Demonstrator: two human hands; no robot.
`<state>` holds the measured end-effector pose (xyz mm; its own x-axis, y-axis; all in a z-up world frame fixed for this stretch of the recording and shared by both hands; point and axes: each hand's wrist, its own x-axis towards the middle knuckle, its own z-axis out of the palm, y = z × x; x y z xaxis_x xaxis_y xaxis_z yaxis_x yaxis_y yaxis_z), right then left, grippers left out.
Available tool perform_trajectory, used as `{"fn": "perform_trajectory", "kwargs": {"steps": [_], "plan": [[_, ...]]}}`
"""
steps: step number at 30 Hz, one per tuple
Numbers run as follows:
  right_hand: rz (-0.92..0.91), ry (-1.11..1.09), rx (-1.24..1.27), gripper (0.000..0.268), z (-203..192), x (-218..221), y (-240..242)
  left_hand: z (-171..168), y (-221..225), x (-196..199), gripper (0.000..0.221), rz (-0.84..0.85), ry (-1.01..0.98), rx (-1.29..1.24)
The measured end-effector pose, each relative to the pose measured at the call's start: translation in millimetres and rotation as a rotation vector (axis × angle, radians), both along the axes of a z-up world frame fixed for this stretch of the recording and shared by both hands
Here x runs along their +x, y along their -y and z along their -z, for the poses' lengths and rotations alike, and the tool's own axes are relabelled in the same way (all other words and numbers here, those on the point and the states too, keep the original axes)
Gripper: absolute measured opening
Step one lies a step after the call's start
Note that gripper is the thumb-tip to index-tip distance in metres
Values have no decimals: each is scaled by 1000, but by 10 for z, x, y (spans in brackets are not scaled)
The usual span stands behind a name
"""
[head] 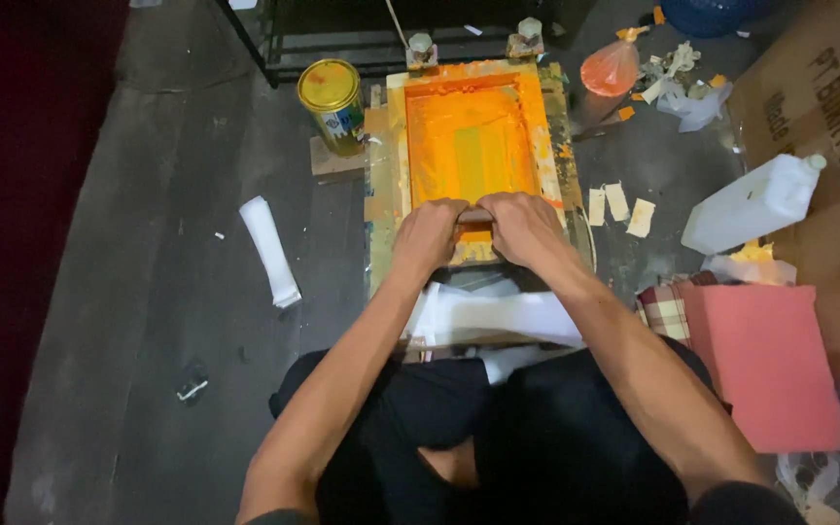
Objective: Manual screen printing of orange ink onto small white strips using a handheld squeegee and a small screen frame.
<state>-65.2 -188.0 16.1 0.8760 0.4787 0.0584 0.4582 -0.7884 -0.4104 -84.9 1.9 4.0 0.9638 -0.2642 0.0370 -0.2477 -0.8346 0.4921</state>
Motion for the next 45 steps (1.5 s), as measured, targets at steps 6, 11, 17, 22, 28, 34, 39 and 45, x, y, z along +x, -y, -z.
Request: {"fn": "perform_trajectory", "kwargs": {"steps": [6, 11, 17, 22, 28, 34, 39, 45], "plan": [[-20, 196, -15, 27, -12, 605, -209, -150, 20, 483, 38, -106, 32, -115], [-26, 243, 13, 28, 117, 960, -276, 27, 19, 832, 39, -168, 49, -57], [-62, 238, 43, 21, 218, 895, -220, -8, 68, 704, 29, -187, 47, -117], [-107, 217, -3, 24, 169, 567, -122, 125, 64, 408, 25, -159, 83, -19], [-91, 102, 37, 18, 49, -40, -9, -16, 147, -219, 11, -136, 46, -25], [-53, 9, 10, 20, 8, -55, -21, 85, 76, -140, 4, -87, -16, 20], [-59, 158, 74, 22, -64, 440, -135, -317, 9, 192, 28, -100, 85, -79], [-40, 297, 26, 30, 42, 975, -275, -72, 45, 766, 37, -169, 140, -134]]}}
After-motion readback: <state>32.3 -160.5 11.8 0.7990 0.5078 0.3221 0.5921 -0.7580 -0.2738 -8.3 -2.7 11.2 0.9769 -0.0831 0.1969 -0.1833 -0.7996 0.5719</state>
